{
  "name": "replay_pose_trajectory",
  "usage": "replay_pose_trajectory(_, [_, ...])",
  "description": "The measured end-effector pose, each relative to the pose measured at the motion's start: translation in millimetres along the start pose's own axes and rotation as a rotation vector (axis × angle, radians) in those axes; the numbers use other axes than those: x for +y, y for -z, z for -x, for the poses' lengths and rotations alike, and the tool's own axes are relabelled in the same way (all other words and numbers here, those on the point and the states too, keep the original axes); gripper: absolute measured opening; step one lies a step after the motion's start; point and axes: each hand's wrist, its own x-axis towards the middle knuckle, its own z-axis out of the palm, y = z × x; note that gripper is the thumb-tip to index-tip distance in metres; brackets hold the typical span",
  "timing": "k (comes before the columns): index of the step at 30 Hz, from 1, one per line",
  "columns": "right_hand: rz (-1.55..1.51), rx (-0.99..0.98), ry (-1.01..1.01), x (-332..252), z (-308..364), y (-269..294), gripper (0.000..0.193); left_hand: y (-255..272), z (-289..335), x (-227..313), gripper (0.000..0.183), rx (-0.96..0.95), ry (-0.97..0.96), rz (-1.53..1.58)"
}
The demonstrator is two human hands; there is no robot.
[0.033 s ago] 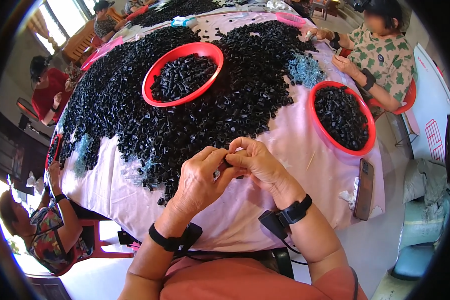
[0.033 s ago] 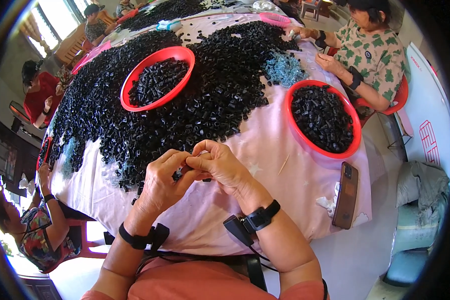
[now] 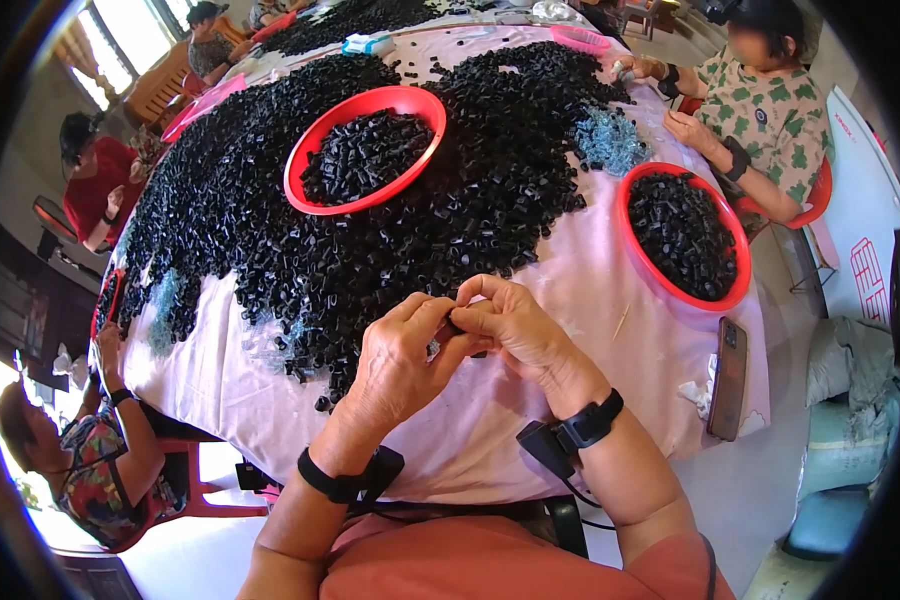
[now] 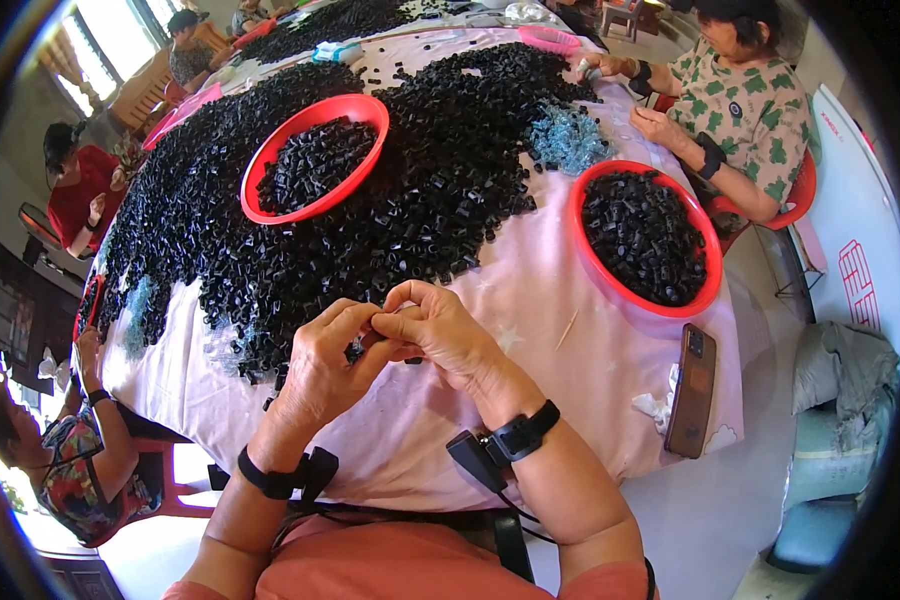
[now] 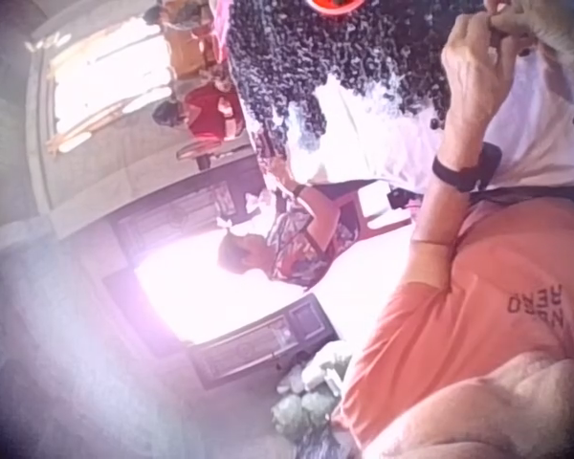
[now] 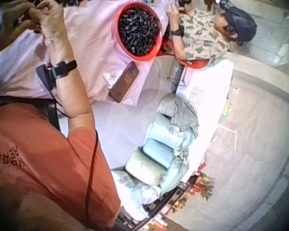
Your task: Sort small black shoe components from a large pile on a table into separate trays.
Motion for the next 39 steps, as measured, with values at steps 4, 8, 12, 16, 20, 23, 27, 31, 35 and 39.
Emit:
replay_pose_trajectory(4, [0.037,0.041,-0.026,-3.7,2.4,-4.1,0.028,-0.8,1.3,-1.1,0.02,-0.004,-0.006,-0.038])
replay_pose_trajectory(8, [0.064,-0.016,-0.013,-2.1,2.5,3.4,0.034,0.1,2.0,-2.1,0.021,-0.027,-0.077,-0.036])
replay_pose_trajectory(12, [0.08,-0.021,-0.029,-1.8,1.6,1.4,0.032,-0.6,2.5,0.7,0.02,-0.016,-0.02,-0.058])
replay_pose_trajectory(16, [0.046,-0.025,-0.016,-1.2,1.3,3.8,0.031,0.5,-0.4,2.2,0.02,0.032,-0.034,-0.059])
replay_pose_trajectory(20, [0.062,0.004,-0.041,-4.2,3.2,-1.1,0.032,0.9,0.3,1.4,0.019,-0.004,-0.083,-0.047])
replay_pose_trajectory(23, [0.062,0.002,-0.045,-4.5,3.5,-1.1,0.032,0.4,2.3,1.4,0.024,-0.037,-0.008,-0.062])
replay_pose_trajectory(27, [0.041,-0.022,0.0,-2.3,1.8,3.5,0.03,1.5,-1.1,4.3,0.02,0.0,0.007,-0.055])
replay_pose_trajectory(31, [0.024,-0.03,0.018,-4.2,3.2,0.7,0.031,2.3,-0.7,5.7,0.024,-0.011,-0.014,-0.08])
replay_pose_trajectory(35, [0.053,-0.018,-0.001,-5.9,3.6,-0.9,0.031,-0.7,-0.2,2.7,0.026,-0.035,-0.022,-0.126])
replay_pose_trajectory(39, [0.044,-0.005,0.036,-3.0,1.9,0.5,0.03,1.4,-2.3,7.6,0.027,-0.041,0.02,-0.077])
